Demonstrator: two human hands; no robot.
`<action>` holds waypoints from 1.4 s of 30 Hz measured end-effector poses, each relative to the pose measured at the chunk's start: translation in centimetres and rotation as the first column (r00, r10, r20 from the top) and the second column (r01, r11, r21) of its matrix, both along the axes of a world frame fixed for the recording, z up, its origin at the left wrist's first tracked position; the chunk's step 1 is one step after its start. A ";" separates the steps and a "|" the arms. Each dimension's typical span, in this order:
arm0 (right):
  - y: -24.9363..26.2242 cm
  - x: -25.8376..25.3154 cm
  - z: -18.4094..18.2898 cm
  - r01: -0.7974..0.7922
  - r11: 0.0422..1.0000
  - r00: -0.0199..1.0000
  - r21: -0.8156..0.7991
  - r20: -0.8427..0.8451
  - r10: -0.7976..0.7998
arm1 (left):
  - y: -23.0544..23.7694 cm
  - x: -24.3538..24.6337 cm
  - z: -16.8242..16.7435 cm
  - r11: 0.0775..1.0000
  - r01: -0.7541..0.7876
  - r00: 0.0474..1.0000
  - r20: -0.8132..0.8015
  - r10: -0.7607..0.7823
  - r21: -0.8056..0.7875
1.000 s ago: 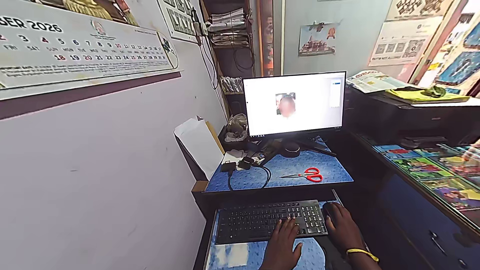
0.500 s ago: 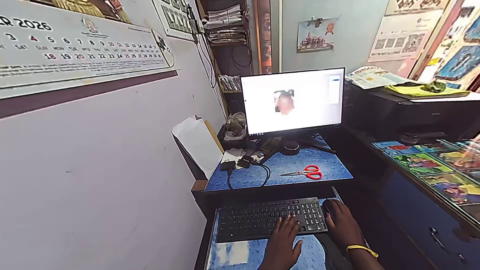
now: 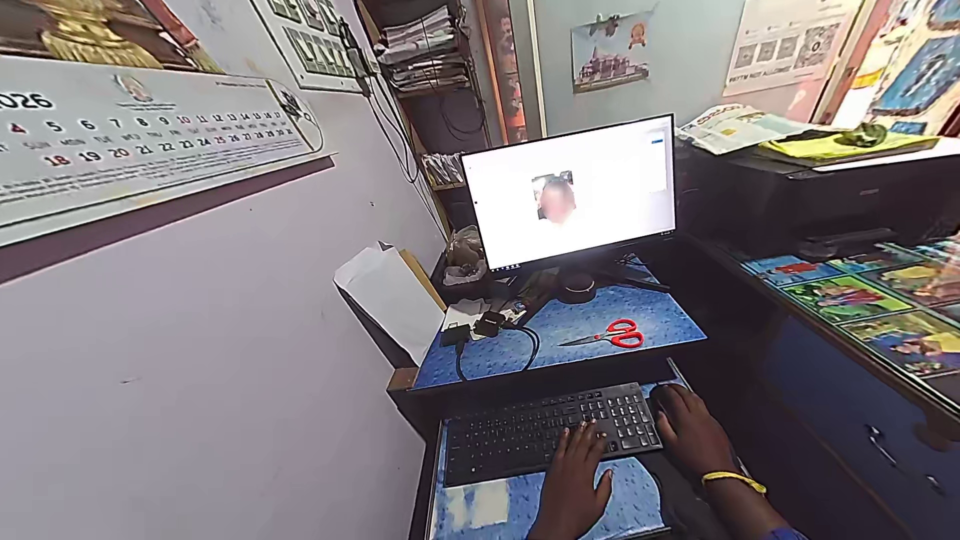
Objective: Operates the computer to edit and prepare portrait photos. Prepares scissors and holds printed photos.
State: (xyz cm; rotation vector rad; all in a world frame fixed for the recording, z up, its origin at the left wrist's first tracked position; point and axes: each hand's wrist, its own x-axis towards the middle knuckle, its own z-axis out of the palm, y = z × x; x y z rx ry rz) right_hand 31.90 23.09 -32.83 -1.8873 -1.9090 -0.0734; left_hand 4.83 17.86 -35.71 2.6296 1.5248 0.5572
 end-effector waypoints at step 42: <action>0.3 0.2 -0.1 -0.009 1.000 1.000 0.013 -0.009 0.009 | -0.2 -1.2 -0.3 0.996 -0.006 0.995 0.101 -0.003 0.084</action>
